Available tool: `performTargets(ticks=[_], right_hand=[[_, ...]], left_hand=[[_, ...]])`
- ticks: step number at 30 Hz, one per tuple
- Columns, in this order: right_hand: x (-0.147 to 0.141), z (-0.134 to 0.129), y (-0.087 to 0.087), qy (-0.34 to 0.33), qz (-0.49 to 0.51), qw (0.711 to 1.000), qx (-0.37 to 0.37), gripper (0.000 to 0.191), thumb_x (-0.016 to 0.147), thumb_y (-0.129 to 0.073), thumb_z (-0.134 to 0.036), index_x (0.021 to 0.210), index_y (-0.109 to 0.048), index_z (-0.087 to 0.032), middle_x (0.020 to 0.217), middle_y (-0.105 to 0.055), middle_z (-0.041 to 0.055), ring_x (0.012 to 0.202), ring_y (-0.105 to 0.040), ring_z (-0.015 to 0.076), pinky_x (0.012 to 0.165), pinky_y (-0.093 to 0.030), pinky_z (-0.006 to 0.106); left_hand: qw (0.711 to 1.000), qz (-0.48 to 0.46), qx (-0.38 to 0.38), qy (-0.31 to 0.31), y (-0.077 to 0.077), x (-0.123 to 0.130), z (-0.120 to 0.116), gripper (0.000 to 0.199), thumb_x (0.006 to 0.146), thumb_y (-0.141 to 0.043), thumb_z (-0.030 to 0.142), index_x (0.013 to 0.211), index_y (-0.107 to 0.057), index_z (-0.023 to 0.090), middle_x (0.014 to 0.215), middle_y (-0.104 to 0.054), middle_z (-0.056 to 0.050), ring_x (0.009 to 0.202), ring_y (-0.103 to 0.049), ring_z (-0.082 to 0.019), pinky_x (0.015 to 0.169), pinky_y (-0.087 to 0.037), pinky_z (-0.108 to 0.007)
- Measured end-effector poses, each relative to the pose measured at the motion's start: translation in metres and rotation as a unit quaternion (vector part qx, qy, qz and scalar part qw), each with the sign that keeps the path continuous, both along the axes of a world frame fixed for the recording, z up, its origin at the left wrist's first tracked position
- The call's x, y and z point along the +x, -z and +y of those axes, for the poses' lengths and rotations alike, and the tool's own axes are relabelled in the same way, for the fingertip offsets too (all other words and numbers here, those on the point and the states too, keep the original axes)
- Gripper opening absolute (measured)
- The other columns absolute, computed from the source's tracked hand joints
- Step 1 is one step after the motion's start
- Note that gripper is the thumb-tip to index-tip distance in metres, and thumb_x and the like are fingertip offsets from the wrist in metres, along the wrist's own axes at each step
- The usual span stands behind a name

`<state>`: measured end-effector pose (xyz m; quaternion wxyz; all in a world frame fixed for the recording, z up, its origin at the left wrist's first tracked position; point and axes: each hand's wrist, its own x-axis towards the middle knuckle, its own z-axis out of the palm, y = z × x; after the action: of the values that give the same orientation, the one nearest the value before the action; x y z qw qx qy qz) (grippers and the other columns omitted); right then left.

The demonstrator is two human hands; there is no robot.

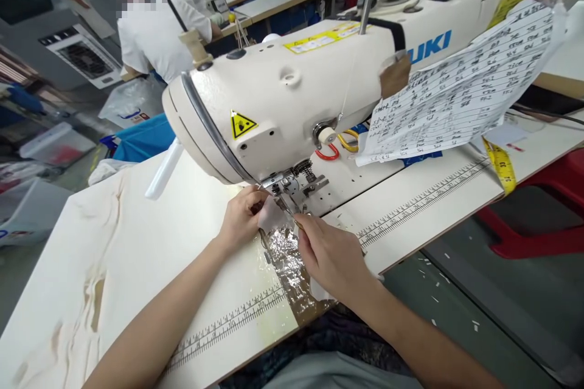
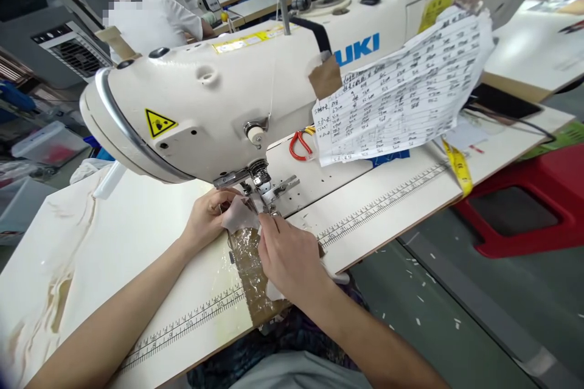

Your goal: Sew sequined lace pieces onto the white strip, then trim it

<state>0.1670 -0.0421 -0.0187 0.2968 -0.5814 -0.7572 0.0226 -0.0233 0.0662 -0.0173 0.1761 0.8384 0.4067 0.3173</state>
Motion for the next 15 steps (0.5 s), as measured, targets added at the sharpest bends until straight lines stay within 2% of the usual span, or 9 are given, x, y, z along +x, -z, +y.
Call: performTargets(ticks=[8,15], right_hand=[[-0.0002,-0.0004,-0.0004,0.002,0.010,1.000,0.013,0.029,0.098,-0.042,-0.017,0.114,-0.065,-0.012,0.086,-0.075,0.0042,0.059,-0.066,0.0139,0.045,-0.036,0.025],[0.0000,-0.0009,-0.0012,0.003,0.007,1.000,0.005,0.029,0.097,-0.042,-0.016,0.112,-0.067,-0.012,0.085,-0.076,0.0045,0.055,-0.064,0.0122,0.044,-0.035,0.024]], left_hand=[[1.000,0.004,-0.021,-0.008,-0.0056,0.0030,-0.0020,0.021,0.090,-0.057,0.032,0.075,-0.065,0.020,0.082,-0.070,-0.005,0.080,-0.066,-0.018,0.070,-0.053,-0.029],[0.999,-0.005,-0.047,-0.020,-0.0071,0.0048,-0.0029,0.022,0.089,-0.058,0.034,0.073,-0.065,0.020,0.085,-0.071,-0.005,0.081,-0.066,-0.019,0.071,-0.053,-0.031]])
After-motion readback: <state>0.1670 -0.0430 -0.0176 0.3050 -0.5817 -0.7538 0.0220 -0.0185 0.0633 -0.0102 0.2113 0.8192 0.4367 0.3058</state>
